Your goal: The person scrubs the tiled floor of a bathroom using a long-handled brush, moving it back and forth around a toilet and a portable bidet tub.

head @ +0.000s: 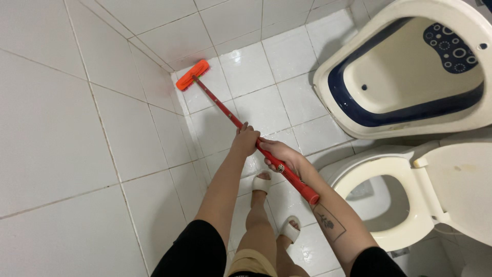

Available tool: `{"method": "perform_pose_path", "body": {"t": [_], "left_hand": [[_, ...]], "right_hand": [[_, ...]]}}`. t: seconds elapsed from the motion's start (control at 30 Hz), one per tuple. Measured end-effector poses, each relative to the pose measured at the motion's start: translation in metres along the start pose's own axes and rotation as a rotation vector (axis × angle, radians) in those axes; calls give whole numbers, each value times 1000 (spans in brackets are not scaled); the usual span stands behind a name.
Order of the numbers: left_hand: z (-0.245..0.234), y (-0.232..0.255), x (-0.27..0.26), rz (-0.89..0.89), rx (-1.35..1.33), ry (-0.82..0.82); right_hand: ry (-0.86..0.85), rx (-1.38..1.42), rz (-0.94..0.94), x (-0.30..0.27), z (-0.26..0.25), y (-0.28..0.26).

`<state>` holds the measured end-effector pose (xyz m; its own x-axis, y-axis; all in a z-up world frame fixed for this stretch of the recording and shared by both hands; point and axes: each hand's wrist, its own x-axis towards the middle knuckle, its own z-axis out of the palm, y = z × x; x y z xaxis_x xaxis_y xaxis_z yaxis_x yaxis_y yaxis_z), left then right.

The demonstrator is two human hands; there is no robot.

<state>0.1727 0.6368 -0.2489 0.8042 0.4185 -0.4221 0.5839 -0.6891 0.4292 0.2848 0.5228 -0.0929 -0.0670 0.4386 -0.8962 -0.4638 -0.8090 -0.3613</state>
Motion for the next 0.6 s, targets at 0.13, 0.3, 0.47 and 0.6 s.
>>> {"method": "perform_pose_path", "body": {"t": [0.13, 0.3, 0.47, 0.6], "left_hand": [[18, 6, 3, 131, 87, -68], [60, 107, -25, 206, 81, -234], [89, 254, -83, 249, -84, -415], [91, 348, -120, 343, -93, -521]], "right_hand": [[-89, 487, 103, 18, -22, 46], [-293, 790, 71, -36, -104, 145], [-70, 803, 181, -165, -152, 219], [103, 717, 167, -258, -168, 247]]}}
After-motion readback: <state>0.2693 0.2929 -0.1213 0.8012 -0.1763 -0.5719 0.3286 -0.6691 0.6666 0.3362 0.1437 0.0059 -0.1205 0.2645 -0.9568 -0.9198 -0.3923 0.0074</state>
